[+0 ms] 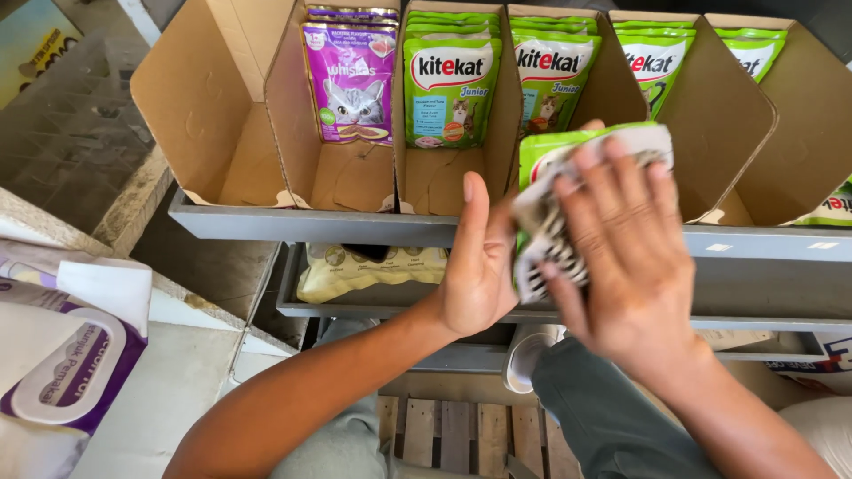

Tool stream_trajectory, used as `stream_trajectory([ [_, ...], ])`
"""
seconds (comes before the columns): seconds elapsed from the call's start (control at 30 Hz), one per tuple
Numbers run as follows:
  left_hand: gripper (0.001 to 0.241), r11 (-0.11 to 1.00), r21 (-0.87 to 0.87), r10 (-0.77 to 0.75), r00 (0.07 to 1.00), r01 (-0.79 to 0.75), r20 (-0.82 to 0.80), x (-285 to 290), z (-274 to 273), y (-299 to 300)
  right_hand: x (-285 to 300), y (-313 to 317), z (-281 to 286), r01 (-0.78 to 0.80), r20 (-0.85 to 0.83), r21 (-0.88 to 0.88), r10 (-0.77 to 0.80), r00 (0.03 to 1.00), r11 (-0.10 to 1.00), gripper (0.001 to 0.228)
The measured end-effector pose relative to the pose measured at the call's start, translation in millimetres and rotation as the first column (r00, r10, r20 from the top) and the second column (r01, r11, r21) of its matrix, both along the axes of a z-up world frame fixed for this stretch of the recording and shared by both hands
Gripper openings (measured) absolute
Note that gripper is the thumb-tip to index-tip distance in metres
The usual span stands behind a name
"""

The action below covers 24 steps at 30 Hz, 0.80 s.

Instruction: Wiping individual cat food pouches with a cloth and placing them on a retail shelf.

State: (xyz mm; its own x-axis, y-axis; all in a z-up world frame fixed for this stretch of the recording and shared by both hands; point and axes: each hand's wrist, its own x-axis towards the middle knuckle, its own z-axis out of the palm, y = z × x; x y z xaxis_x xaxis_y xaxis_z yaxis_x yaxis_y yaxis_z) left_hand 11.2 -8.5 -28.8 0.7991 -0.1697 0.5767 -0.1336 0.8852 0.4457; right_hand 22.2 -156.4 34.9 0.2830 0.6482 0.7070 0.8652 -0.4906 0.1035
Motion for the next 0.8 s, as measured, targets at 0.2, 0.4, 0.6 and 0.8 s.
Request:
stream_trajectory([
  [0.2,0.077,0.992,-0.031,-0.121,0.989,0.119,-0.09,-3.0,-7.1,3.0,-4.9,2.0,-3.8,-0.022,0.088,-0.041,0.025,0.996,0.999,0.06],
  [0.4,0.094,0.997,0.071,0.003,0.989,0.007,-0.149,-10.8,13.7,4.9,-1.3,3.6,5.0,-0.008,-0.007,0.05,0.008,1.0,0.999,0.064],
  [0.6,0.076,0.998,0.014,-0.062,0.991,0.064,-0.116,-4.2,-12.3,6.4,-4.6,6.4,-0.1,-0.121,0.01,-0.108,0.123,0.992,0.987,0.062],
  [0.8,0.092,0.999,0.037,0.01,0.99,-0.005,-0.138,-9.9,15.2,9.6,1.8,5.1,-2.8,-0.039,-0.007,0.022,0.039,0.999,0.999,0.063],
])
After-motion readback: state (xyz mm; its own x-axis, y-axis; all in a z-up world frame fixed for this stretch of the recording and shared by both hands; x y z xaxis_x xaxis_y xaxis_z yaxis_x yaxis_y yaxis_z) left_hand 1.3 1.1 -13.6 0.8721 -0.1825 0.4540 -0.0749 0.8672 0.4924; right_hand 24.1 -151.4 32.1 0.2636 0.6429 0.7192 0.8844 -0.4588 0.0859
